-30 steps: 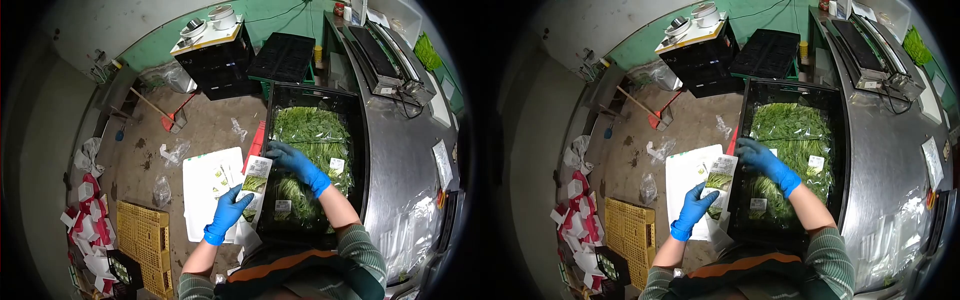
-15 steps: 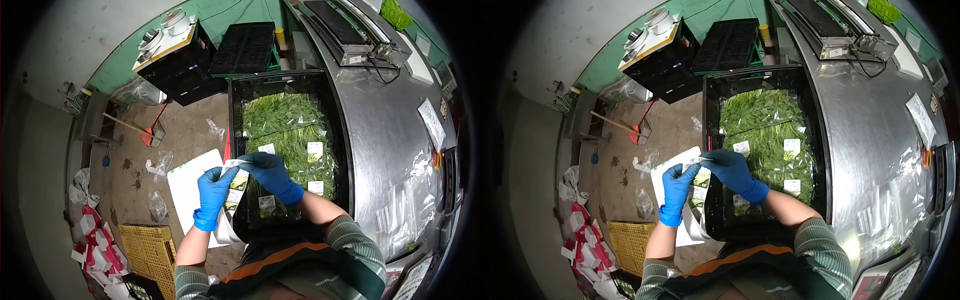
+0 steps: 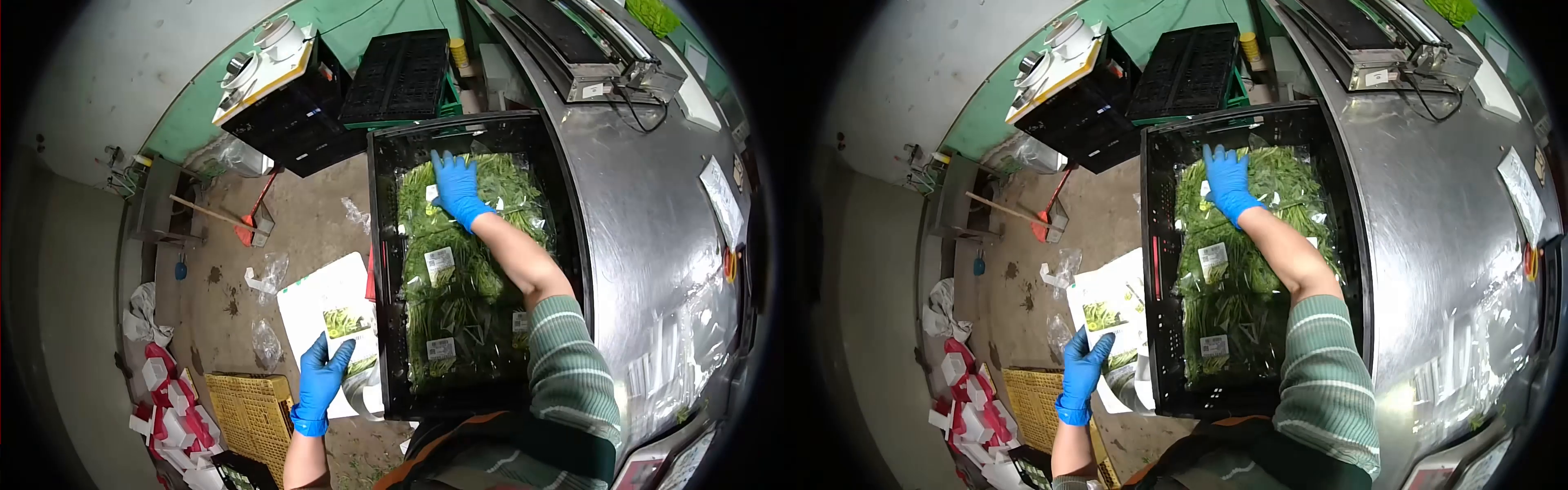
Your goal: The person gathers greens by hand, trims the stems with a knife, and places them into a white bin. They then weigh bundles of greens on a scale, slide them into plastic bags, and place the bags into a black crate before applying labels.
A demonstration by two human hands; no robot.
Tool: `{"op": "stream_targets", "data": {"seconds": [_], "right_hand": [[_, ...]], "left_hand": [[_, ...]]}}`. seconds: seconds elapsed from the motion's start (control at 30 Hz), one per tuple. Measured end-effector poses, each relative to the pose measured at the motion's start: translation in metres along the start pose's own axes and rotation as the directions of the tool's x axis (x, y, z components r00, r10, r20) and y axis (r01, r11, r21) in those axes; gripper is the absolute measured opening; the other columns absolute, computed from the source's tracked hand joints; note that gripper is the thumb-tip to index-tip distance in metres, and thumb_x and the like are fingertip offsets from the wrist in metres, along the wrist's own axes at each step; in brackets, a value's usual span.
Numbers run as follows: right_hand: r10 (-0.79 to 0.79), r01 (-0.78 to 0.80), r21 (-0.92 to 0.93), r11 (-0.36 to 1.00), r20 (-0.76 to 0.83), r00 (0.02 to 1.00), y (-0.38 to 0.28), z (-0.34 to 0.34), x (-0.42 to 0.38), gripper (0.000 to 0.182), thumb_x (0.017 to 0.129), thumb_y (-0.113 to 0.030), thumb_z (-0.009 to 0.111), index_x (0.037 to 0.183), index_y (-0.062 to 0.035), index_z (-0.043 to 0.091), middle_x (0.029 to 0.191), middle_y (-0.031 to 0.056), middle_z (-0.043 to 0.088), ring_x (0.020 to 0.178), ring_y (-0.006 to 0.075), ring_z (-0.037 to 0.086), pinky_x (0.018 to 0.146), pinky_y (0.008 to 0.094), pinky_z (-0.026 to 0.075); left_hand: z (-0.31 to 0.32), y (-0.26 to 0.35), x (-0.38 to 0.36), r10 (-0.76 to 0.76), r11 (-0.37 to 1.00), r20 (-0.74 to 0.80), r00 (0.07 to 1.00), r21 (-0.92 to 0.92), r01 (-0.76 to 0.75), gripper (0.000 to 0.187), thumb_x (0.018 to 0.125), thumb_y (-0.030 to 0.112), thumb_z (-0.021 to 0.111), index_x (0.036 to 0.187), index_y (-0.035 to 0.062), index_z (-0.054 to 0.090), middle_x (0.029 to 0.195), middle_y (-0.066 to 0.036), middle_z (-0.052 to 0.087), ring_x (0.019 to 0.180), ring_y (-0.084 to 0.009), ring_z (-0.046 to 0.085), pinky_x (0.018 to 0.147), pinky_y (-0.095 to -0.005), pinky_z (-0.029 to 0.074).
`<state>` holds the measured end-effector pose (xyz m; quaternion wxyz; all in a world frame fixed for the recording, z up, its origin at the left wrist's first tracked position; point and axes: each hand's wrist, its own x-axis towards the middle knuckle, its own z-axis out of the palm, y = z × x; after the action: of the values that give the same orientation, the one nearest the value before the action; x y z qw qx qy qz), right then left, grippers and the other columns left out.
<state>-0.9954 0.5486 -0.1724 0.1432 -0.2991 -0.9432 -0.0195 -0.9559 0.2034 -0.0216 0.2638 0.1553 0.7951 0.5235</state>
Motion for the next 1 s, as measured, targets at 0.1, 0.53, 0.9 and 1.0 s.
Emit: {"op": "stream_targets", "data": {"seconds": [0.1, 0.53, 0.9, 1.0], "right_hand": [[-0.062, -0.207, 0.89, 0.407, 0.253, 0.966, -0.018, -0.06, -0.02, 0.078, 0.065, -0.037, 0.071, 0.128, -0.0059, 0.036, 0.107, 0.0106, 0.053, 0.095, 0.022, 0.053, 0.081, 0.0329, 0.043], [-0.171, -0.183, 0.98, -0.077, 0.167, 0.971, -0.026, -0.171, -0.111, 0.029, 0.077, -0.001, 0.059, 0.106, -0.0027, 0.056, 0.071, -0.0031, 0.054, 0.064, 0.0025, 0.047, 0.058, 0.0168, 0.039], [0.174, 0.038, 0.991, -0.125, -0.015, 0.985, 0.0, -0.121, -0.103, 0.015, 0.077, -0.011, 0.061, 0.09, -0.0022, 0.064, 0.08, 0.0071, 0.062, 0.072, 0.0128, 0.058, 0.065, 0.0243, 0.045], [0.158, -0.067, 0.996, -0.067, 0.076, 0.985, 0.001, -0.117, -0.09, 0.015, 0.078, -0.013, 0.06, 0.088, -0.0015, 0.064, 0.078, 0.0075, 0.061, 0.07, 0.0124, 0.057, 0.063, 0.0243, 0.045]], "left_hand": [[0.006, 0.01, 0.014, 0.019, 1.0, 0.034, 0.999, 0.022, -0.02, 0.03, 0.083, 0.006, 0.057, 0.111, -0.0019, 0.052, 0.1, -0.007, 0.06, 0.087, -0.0092, 0.053, 0.076, -0.0233, 0.043], [0.064, 0.049, 0.064, 0.167, 0.971, 0.108, 0.98, -0.191, -0.144, 0.023, 0.079, 0.009, 0.062, 0.1, 0.0003, 0.059, 0.088, -0.004, 0.061, 0.078, -0.0088, 0.055, 0.069, -0.0218, 0.045], [0.113, 0.034, 0.056, 0.108, 0.964, 0.308, 0.945, 0.198, -0.174, 0.032, 0.078, 0.011, 0.064, 0.107, -0.0004, 0.055, 0.095, -0.005, 0.062, 0.081, -0.0078, 0.055, 0.073, -0.0231, 0.045], [0.108, 0.029, 0.055, 0.041, 0.971, 0.254, 0.966, 0.218, -0.099, 0.03, 0.08, 0.01, 0.061, 0.106, -0.0016, 0.056, 0.095, -0.004, 0.061, 0.083, -0.0075, 0.054, 0.074, -0.0225, 0.044]]}}
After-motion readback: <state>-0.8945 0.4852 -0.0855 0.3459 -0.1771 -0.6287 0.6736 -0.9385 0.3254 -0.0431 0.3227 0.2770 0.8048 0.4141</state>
